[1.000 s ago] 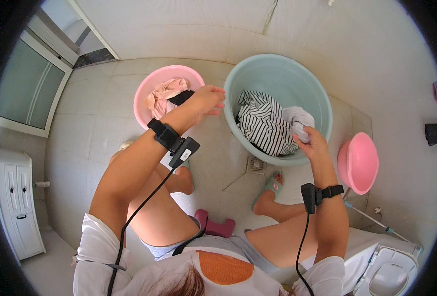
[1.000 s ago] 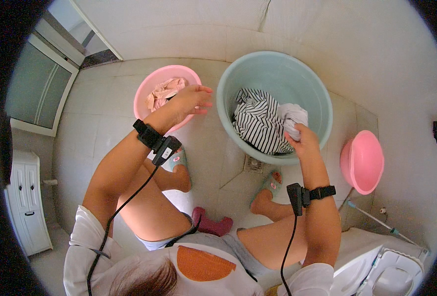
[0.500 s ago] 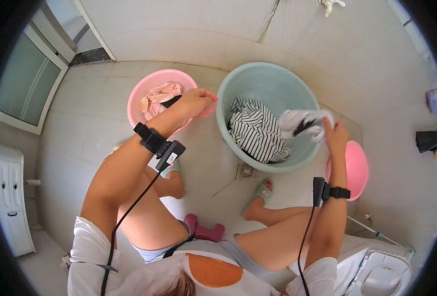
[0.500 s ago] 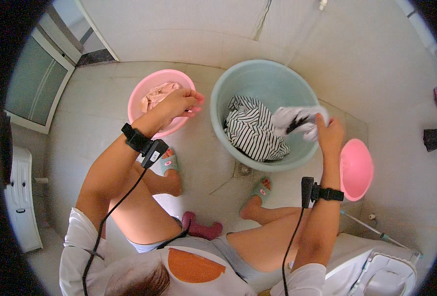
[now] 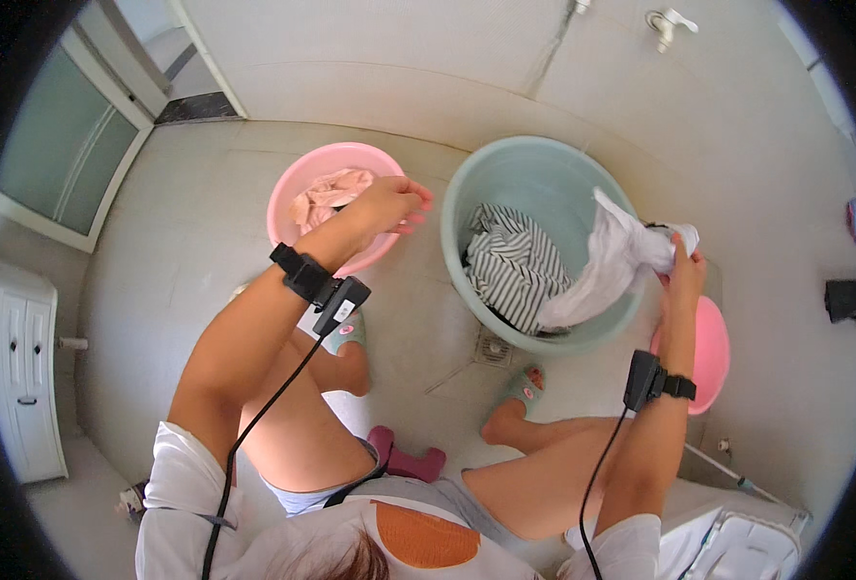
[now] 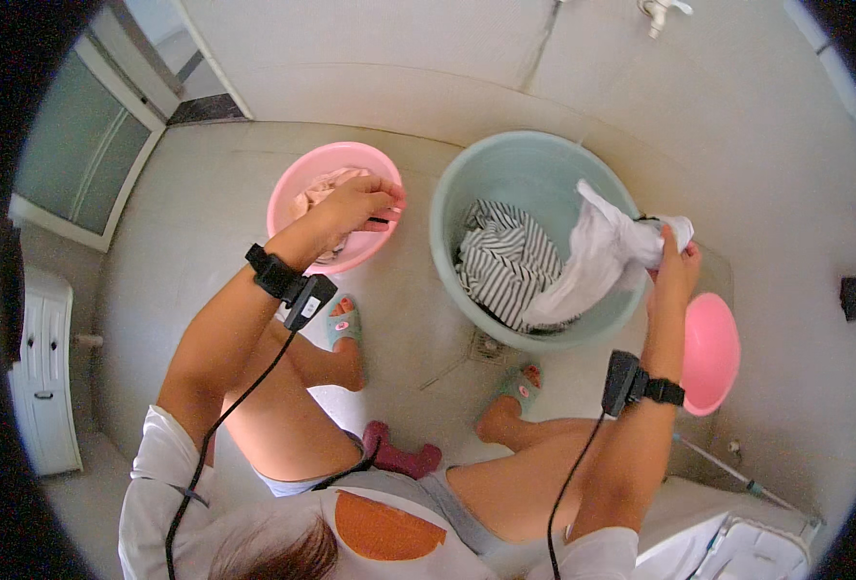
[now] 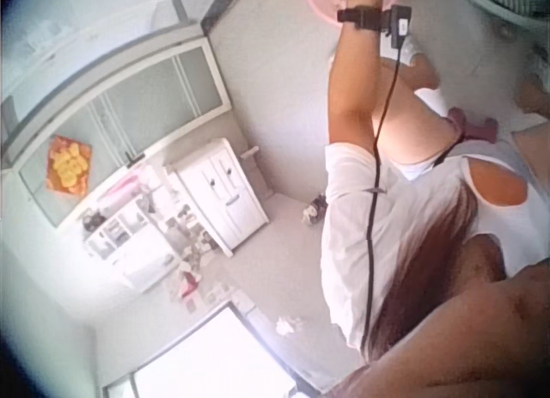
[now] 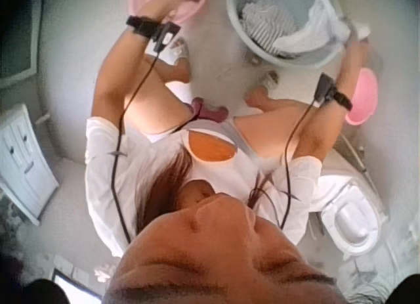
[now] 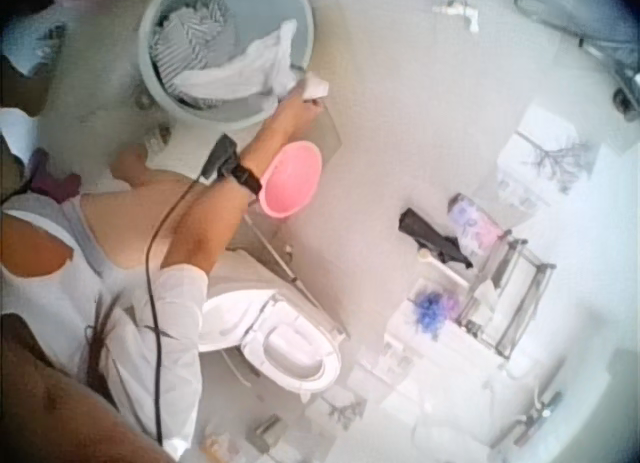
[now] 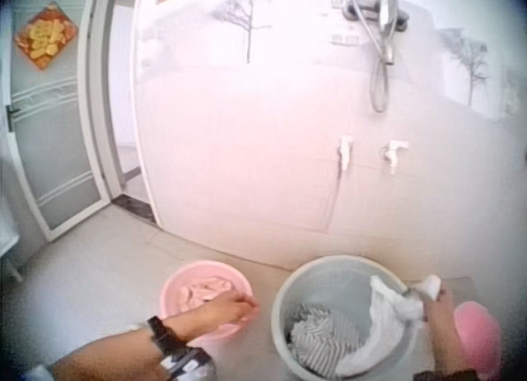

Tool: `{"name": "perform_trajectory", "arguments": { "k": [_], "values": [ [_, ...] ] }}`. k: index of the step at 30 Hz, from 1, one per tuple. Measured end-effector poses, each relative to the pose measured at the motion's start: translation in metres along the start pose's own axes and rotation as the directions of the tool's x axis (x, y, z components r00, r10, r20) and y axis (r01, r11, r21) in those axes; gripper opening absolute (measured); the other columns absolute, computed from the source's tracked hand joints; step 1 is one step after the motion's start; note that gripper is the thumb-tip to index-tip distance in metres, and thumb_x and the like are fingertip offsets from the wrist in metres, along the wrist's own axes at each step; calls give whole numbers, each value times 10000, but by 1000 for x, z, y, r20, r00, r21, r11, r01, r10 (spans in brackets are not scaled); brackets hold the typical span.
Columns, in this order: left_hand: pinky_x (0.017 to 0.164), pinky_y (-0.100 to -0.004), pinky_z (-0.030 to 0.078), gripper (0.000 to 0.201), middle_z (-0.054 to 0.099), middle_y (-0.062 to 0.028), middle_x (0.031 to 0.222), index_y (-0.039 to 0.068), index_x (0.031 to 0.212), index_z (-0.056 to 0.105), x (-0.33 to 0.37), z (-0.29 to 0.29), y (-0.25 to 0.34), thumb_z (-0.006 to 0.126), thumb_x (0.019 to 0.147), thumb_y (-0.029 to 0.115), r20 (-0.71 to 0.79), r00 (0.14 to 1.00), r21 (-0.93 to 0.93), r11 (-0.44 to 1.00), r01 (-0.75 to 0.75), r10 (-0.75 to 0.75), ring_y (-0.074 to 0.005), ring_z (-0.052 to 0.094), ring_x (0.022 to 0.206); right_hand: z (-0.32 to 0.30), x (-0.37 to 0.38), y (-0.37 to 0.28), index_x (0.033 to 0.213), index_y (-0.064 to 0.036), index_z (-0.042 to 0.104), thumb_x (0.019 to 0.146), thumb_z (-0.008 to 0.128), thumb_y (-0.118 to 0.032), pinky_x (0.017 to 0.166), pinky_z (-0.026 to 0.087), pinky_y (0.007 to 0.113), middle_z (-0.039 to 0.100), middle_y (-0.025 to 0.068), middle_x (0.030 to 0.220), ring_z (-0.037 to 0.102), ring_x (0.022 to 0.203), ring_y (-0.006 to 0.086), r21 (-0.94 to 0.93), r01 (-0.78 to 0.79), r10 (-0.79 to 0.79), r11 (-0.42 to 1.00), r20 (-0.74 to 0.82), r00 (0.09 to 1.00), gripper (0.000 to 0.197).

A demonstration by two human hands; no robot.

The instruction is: The person fills a large basin with water from a tap and kemudian hand-washes several items of clothing by wringing and rinsing them individually before placing them into a separate pink basin.

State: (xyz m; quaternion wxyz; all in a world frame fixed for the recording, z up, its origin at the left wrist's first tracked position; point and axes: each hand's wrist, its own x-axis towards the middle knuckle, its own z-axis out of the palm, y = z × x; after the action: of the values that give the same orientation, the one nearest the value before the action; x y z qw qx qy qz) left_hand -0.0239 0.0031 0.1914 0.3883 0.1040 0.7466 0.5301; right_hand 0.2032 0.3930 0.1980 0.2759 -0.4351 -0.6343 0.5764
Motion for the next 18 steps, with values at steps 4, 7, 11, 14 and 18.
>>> {"name": "perform_trajectory", "arguments": {
  "k": [4, 7, 11, 14, 18],
  "values": [
    [814, -286, 487, 238, 602, -46, 1028, 43, 1106, 549, 8, -16, 8, 473, 895, 124, -14, 994, -90, 990, -111, 110, -146, 590, 919, -62, 52, 60, 1152, 27, 451, 791, 683, -258, 640, 501, 321, 586, 132, 1015, 593, 883, 201, -704, 284, -443, 651, -48, 895, 515],
    [846, -313, 485, 261, 598, -71, 1094, 45, 1132, 544, -10, -84, 25, 496, 887, 123, -103, 983, -186, 968, -170, 153, -182, 590, 986, -35, 20, 38, 1205, 6, 409, 778, 696, -251, 617, 502, 333, 583, 139, 1033, 587, 896, 220, -287, 131, -177, 949, -139, 974, 575],
    [853, -322, 484, 278, 590, -80, 1096, 46, 1139, 540, -9, -153, 27, 491, 891, 161, -320, 947, -235, 964, -122, 42, -186, 585, 982, -5, -19, 13, 1190, -34, 452, 808, 657, -210, 661, 507, 361, 586, 125, 1085, 600, 893, 263, -586, 46, -54, 809, 4, 999, 468],
    [837, -325, 490, 276, 588, -74, 1093, 55, 1131, 543, 14, -188, 17, 481, 900, 192, -366, 930, -87, 996, -15, -18, -186, 583, 976, 13, -56, -16, 1124, -12, 492, 828, 622, -162, 709, 492, 352, 597, 139, 1053, 610, 877, 276, -685, 496, -454, 533, 263, 851, 356],
    [745, -321, 513, 244, 617, -42, 1008, 74, 1102, 551, 63, -228, -55, 423, 918, 169, -371, 924, 41, 992, 118, -95, -168, 604, 852, 61, -117, -58, 1070, -4, 518, 832, 597, -104, 746, 469, 347, 609, 167, 995, 614, 881, 267, -581, 539, -348, 609, 416, 841, 270]
  ]
}}
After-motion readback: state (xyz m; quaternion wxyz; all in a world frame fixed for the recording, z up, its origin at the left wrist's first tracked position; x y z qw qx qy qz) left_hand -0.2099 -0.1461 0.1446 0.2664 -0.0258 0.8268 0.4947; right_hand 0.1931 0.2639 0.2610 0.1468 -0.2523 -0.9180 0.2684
